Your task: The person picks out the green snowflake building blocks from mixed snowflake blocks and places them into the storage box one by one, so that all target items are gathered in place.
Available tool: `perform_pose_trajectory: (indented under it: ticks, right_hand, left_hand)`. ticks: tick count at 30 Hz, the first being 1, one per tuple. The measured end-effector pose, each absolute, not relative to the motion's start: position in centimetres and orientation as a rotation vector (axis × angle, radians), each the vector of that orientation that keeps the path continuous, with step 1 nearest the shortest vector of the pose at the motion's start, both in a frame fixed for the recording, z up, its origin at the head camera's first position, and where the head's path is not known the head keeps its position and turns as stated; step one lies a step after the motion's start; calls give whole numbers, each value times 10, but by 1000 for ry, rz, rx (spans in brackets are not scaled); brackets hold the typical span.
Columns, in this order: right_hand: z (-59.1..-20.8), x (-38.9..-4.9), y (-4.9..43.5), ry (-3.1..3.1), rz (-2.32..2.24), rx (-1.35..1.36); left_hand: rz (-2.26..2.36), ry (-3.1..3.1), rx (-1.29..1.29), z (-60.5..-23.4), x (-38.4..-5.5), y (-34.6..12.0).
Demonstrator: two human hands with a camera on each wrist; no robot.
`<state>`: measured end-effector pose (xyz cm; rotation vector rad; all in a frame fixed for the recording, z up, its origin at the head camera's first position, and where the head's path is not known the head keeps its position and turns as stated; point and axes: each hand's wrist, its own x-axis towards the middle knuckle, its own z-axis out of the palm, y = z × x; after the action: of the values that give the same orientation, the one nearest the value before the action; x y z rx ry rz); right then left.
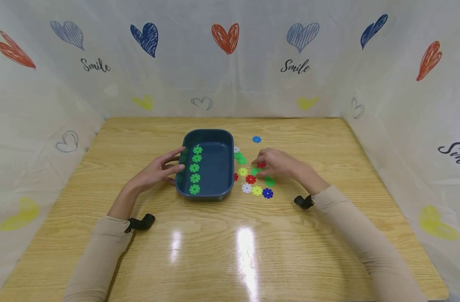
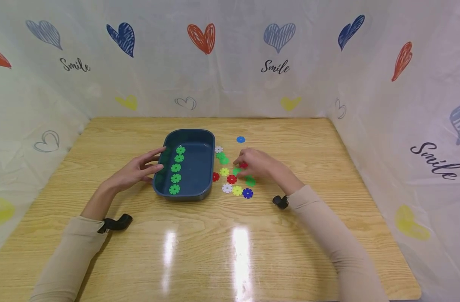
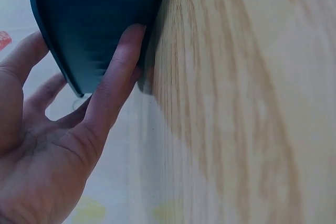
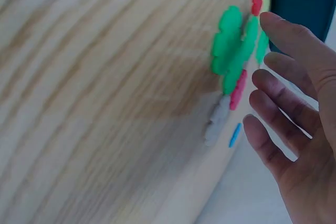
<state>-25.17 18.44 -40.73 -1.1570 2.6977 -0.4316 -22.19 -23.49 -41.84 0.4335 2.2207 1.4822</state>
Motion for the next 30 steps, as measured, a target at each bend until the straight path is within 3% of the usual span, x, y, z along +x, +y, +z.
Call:
perform_pose_trajectory:
  ticks: [30]
  right_hand:
    - [-409,-256,184,2714,-329,-1129]
  left_hand:
    - [1483,2211,430,-418,-221,-235]
